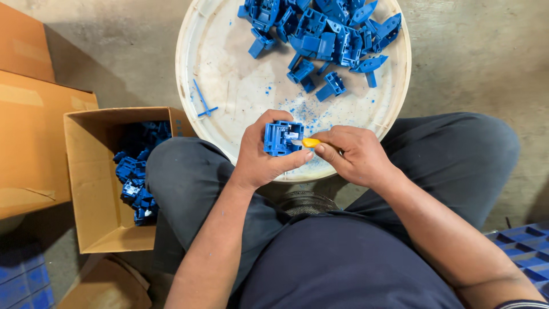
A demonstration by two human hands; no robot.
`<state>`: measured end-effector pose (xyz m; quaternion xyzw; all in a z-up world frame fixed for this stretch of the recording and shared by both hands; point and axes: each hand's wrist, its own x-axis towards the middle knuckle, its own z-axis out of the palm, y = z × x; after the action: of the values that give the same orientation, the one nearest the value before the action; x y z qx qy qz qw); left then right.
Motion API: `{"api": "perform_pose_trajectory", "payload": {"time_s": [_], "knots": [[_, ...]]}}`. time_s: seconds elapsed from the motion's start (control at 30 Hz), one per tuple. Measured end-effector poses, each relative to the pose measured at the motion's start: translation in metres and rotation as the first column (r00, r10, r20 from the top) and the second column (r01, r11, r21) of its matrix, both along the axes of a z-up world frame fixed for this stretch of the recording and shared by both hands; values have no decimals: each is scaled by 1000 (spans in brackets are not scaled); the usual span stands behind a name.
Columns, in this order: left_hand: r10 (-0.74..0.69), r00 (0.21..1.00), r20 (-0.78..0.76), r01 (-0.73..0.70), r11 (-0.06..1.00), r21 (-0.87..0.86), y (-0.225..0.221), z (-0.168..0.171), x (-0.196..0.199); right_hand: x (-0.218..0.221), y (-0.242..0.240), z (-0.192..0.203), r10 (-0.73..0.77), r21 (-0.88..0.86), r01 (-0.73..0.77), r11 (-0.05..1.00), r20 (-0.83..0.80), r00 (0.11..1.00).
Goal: The person uses a small tool to scrape and trim excess material from blue plastic components, handling them one at a time over a white lid and then placing the finished parts into a cardboard box.
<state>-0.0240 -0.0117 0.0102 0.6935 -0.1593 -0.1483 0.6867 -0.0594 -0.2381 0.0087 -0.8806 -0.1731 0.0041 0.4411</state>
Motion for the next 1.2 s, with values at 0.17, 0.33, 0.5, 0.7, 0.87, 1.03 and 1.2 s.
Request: {"api": "perform_pose_trajectory", "payload": {"time_s": [0.17, 0.33, 0.5, 0.7, 0.87, 1.03, 1.2], "knots": [[-42, 999, 13, 41, 998, 49, -1, -1, 0, 1, 2, 3, 27, -46, -24, 999, 59, 998], [-32, 999, 43, 29, 998, 57, -1, -1, 0, 0, 4, 3, 39, -33, -36, 999, 75, 996], [-31, 998, 63, 26, 997, 74, -1, -2, 0, 0, 5, 1, 24, -64, -22, 998, 35, 999], [-54, 997, 54, 50, 995, 89, -1, -4, 1, -1, 5, 0, 24, -62, -23, 998, 21, 999], [-67, 992, 103, 53, 989, 135, 3, -5, 2, 1, 7, 1, 29, -77, -26, 997, 35, 999], [-11, 997, 80, 7, 998, 60, -1, -6, 1, -2, 14, -1, -25, -68, 29, 997, 69, 997], [61, 997, 50, -64, 996, 65, -5, -7, -2, -4, 18, -3, -84, -57, 90, 994, 96, 992]]}}
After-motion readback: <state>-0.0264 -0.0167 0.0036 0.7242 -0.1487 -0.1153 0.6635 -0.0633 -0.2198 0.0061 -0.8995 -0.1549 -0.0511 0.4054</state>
